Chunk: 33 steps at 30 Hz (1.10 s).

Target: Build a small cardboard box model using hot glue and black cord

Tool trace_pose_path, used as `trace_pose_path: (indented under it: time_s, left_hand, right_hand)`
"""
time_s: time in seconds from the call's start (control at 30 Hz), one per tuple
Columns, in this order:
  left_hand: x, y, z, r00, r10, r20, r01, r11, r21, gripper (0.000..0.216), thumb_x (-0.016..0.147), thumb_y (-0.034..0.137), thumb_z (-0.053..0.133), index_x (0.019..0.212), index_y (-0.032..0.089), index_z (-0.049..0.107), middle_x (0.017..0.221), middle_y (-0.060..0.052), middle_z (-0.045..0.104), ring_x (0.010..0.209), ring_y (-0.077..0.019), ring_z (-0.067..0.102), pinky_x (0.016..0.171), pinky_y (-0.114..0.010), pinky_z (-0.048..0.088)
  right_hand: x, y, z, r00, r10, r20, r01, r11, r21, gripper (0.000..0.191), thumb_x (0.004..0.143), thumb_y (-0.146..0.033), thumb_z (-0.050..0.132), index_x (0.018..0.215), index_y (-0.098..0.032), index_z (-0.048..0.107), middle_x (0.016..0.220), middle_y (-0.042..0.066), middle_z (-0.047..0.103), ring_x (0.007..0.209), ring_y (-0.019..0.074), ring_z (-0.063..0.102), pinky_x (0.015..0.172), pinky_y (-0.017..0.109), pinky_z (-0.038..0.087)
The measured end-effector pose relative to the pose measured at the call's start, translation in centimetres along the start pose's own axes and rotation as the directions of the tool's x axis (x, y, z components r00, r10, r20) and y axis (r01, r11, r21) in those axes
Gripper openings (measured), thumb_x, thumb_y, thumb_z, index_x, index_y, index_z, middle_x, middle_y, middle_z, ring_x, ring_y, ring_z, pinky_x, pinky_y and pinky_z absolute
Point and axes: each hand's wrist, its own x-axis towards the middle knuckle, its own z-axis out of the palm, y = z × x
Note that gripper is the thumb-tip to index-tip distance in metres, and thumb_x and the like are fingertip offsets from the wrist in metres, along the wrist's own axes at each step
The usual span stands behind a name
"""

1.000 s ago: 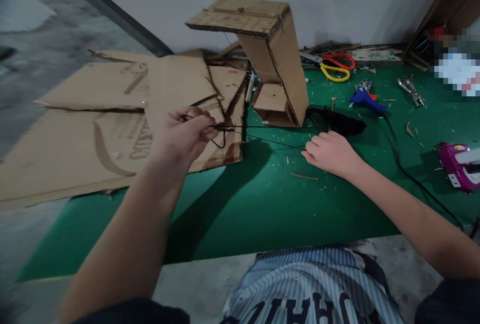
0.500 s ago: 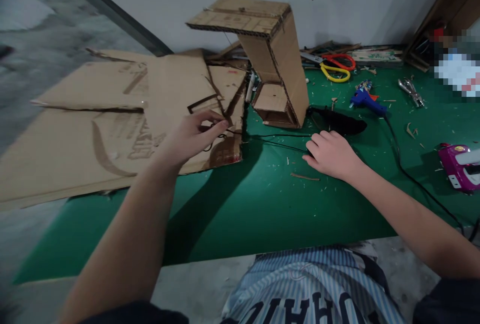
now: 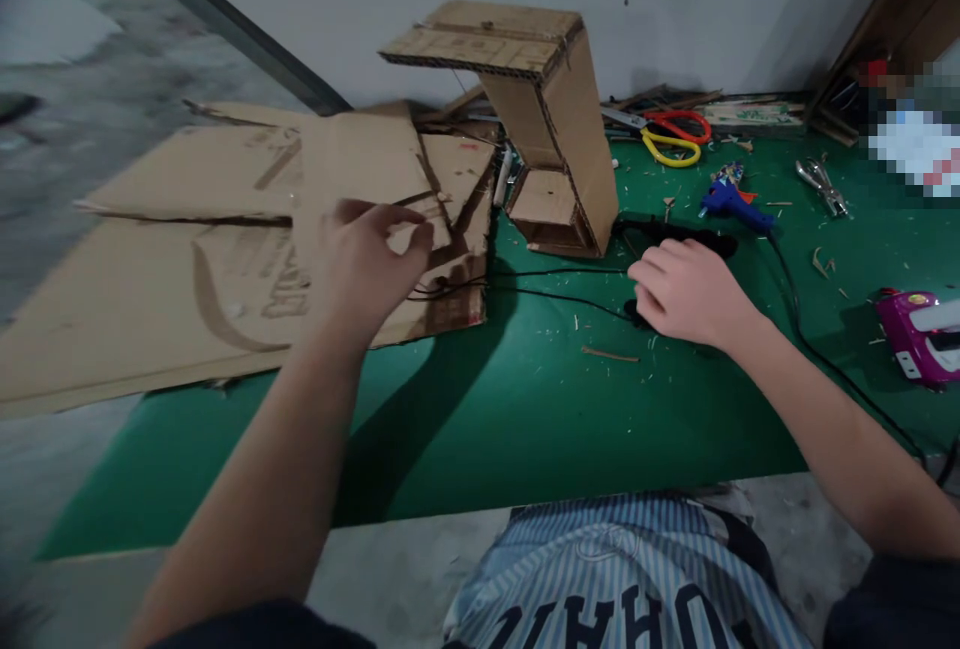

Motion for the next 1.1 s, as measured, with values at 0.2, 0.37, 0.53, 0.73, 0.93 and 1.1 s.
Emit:
trace_pose_path:
  time_s: [0.2, 0.37, 0.53, 0.73, 0.93, 1.1]
  left_hand:
    - [-2.2, 7.3, 0.9, 0.782, 0.592, 0.195, -0.57, 0.806, -0.161, 0.036, 0.108, 0.03, 0.041, 0.119, 0.015, 0.072, 0.118, -0.012, 0.072, 0.115, -0.0287, 0.065, 0.105, -0.044, 0.054]
    - [-2.5, 14.7, 1.5, 0.601, 0.751, 0.274, -0.705, 0.66, -0.26, 0.038, 0.109, 0.019, 0.037, 0.13, 0.013, 0.068, 0.124, -0.013, 0.072, 0.118, -0.0262, 0.068, 0.099, -0.039, 0.055]
    - [-1.5, 20.1, 4.1, 0.637, 0.701, 0.321, -0.648, 0.712, -0.27, 0.028, 0.104, 0.022, 0.053, 0.123, 0.011, 0.069, 0.127, -0.016, 0.07, 0.123, -0.03, 0.066, 0.096, -0.038, 0.057]
    - [-0.9, 20.4, 6.4, 0.693, 0.644, 0.326, -0.536, 0.761, -0.365, 0.021, 0.102, 0.018, 0.051, 0.111, 0.011, 0.069, 0.114, -0.016, 0.072, 0.115, -0.0296, 0.068, 0.093, -0.039, 0.055]
    - [-1.7, 17.6, 6.1, 0.766, 0.602, 0.224, -0.272, 0.62, -0.736, 0.013, 0.1, 0.023, 0.061, 0.09, 0.017, 0.066, 0.093, -0.005, 0.071, 0.085, -0.0174, 0.063, 0.079, -0.031, 0.048]
    - [-3.7, 15.5, 5.1, 0.735, 0.599, 0.318, -0.125, 0.581, -0.804, 0.025, 0.101, 0.033, 0.057, 0.086, 0.018, 0.07, 0.083, -0.002, 0.074, 0.077, -0.0152, 0.064, 0.072, -0.028, 0.044]
  right_hand:
    - [-0.6, 3.7, -0.1, 0.969, 0.203, -0.143, -0.21, 0.977, -0.035, 0.036, 0.101, -0.02, 0.043, 0.114, -0.015, 0.077, 0.116, 0.015, 0.075, 0.106, 0.0342, 0.061, 0.09, 0.05, 0.045]
    - [-0.9, 4.7, 1.0, 0.979, 0.202, -0.021, -0.202, 0.979, -0.002, 0.039, 0.094, -0.025, 0.053, 0.125, -0.015, 0.073, 0.129, 0.016, 0.07, 0.109, 0.0359, 0.06, 0.093, 0.051, 0.049]
    - [-0.5, 5.4, 1.5, 0.992, 0.127, -0.006, -0.126, 0.986, 0.105, 0.037, 0.083, -0.019, 0.06, 0.118, -0.013, 0.072, 0.121, 0.02, 0.07, 0.112, 0.0363, 0.063, 0.099, 0.052, 0.052]
    - [-0.3, 5.3, 1.7, 0.989, 0.132, -0.065, -0.119, 0.978, 0.171, 0.036, 0.091, -0.02, 0.055, 0.124, -0.014, 0.067, 0.121, 0.018, 0.071, 0.109, 0.0347, 0.064, 0.101, 0.051, 0.051]
    - [-0.6, 4.8, 1.5, 0.992, 0.129, 0.002, -0.129, 0.991, 0.045, 0.045, 0.088, -0.015, 0.052, 0.13, -0.012, 0.067, 0.126, 0.018, 0.071, 0.11, 0.0356, 0.061, 0.095, 0.049, 0.05]
    - [-0.7, 3.7, 0.9, 0.991, 0.122, 0.046, -0.121, 0.992, -0.034, 0.041, 0.091, -0.023, 0.056, 0.127, -0.012, 0.073, 0.133, 0.017, 0.07, 0.114, 0.0371, 0.062, 0.091, 0.049, 0.049]
